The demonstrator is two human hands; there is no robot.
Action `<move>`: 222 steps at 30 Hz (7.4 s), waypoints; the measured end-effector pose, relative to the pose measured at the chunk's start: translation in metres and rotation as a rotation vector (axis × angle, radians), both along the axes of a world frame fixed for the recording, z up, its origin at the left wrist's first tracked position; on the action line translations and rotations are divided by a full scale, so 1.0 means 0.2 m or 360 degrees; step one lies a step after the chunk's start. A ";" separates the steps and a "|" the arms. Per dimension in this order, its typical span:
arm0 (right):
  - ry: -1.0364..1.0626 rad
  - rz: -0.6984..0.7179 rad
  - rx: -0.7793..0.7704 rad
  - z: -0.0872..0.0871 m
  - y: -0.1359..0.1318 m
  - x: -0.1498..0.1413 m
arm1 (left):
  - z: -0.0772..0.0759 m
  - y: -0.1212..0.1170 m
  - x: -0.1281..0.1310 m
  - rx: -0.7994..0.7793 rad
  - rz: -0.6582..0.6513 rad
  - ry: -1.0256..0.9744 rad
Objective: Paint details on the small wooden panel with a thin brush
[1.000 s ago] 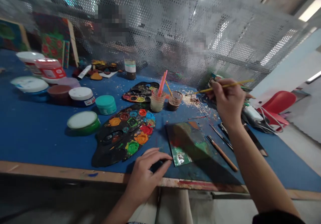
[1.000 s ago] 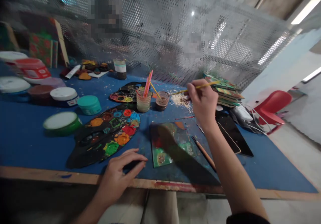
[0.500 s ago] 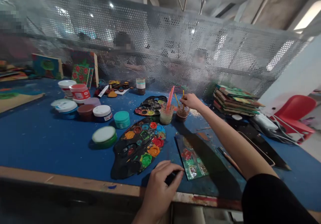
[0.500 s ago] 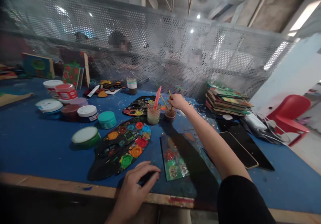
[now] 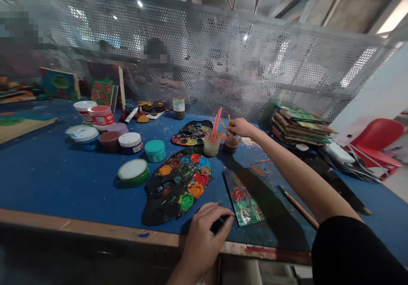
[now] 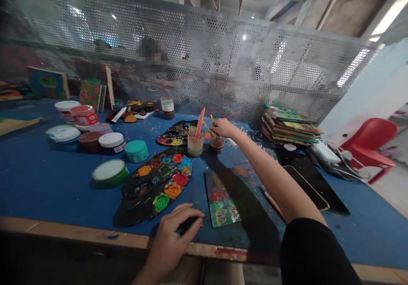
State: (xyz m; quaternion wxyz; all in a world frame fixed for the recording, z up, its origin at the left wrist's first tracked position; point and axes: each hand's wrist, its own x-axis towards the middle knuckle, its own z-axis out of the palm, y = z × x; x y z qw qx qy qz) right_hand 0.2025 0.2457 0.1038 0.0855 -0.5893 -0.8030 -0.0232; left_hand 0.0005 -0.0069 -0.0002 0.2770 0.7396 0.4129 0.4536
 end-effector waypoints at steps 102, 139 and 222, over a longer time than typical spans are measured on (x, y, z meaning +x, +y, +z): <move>0.1024 0.0915 0.0155 -0.07 -0.87 -0.35 | -0.02 -0.04 0.03 0.0074 -0.0055 -0.0133; 0.1430 0.0024 0.0400 -0.29 -0.81 0.66 | -0.02 0.04 0.04 0.0440 -0.0295 0.0535; 0.1372 0.0041 0.0496 -0.27 -0.85 0.68 | -0.02 0.05 0.04 0.0440 -0.0376 0.0624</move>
